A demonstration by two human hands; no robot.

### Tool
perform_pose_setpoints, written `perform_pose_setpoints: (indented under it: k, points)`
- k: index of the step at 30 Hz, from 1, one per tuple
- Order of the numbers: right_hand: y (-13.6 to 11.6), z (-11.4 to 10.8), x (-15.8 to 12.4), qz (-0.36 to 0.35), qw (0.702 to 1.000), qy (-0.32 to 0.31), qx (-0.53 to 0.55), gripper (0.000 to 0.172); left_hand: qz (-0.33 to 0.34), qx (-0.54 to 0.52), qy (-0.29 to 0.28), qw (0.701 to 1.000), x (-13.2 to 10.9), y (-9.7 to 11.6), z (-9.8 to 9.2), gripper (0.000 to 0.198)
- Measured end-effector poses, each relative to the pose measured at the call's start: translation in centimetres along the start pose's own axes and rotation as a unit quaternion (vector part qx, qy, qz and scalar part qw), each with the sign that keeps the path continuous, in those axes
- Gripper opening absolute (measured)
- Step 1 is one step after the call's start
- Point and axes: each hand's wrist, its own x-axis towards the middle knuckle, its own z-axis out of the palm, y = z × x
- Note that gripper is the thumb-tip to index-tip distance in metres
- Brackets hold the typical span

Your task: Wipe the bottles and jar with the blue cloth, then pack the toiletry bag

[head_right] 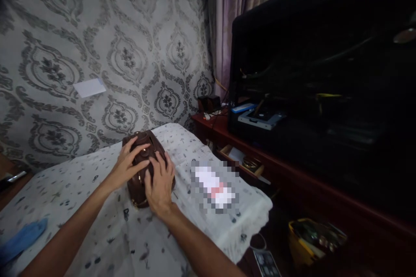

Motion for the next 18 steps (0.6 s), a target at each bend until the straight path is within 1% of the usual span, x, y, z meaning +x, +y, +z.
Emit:
perform_pose_setpoints:
  k: [2, 4, 6, 8, 10, 12, 14, 16, 18]
  points:
    - [-0.1, 0.0, 0.1, 0.000, 1.000, -0.010, -0.019, 0.038, 0.021, 0.001, 0.014, 1.000, 0.4, 0.2, -0.5, 0.044]
    - [-0.1, -0.1, 0.1, -0.001, 0.999, -0.030, -0.037, 0.040, 0.029, -0.030, 0.024, 0.999, 1.2, 0.3, -1.1, 0.039]
    - [-0.1, -0.1, 0.1, 0.002, 0.998, -0.045, -0.052, 0.042, -0.008, -0.052, 0.029, 0.998, 2.4, 0.7, -1.6, 0.048]
    - [-0.1, 0.0, 0.1, 0.005, 0.997, -0.051, -0.061, 0.042, -0.048, 0.009, 0.022, 0.999, 3.7, 1.4, -1.9, 0.059]
    - [-0.2, 0.0, 0.0, 0.006, 0.996, -0.056, -0.066, 0.043, -0.074, 0.114, -0.003, 0.991, 5.1, 2.3, -1.8, 0.062]
    - [-0.1, 0.1, -0.1, 0.007, 0.996, -0.061, -0.069, 0.044, -0.099, 0.199, -0.031, 0.975, 6.4, 3.3, -1.3, 0.055]
    - [0.0, 0.2, -0.1, 0.008, 0.996, -0.060, -0.069, 0.044, -0.117, 0.256, -0.051, 0.958, 7.6, 4.0, -0.8, 0.045]
    - [0.2, 0.3, -0.2, 0.008, 0.996, -0.055, -0.064, 0.045, -0.137, 0.281, -0.067, 0.947, 8.7, 4.2, -0.3, 0.039]
    - [0.4, 0.3, -0.2, 0.003, 0.997, -0.050, -0.054, 0.045, -0.163, 0.289, -0.070, 0.941, 9.6, 4.2, 0.0, 0.036]
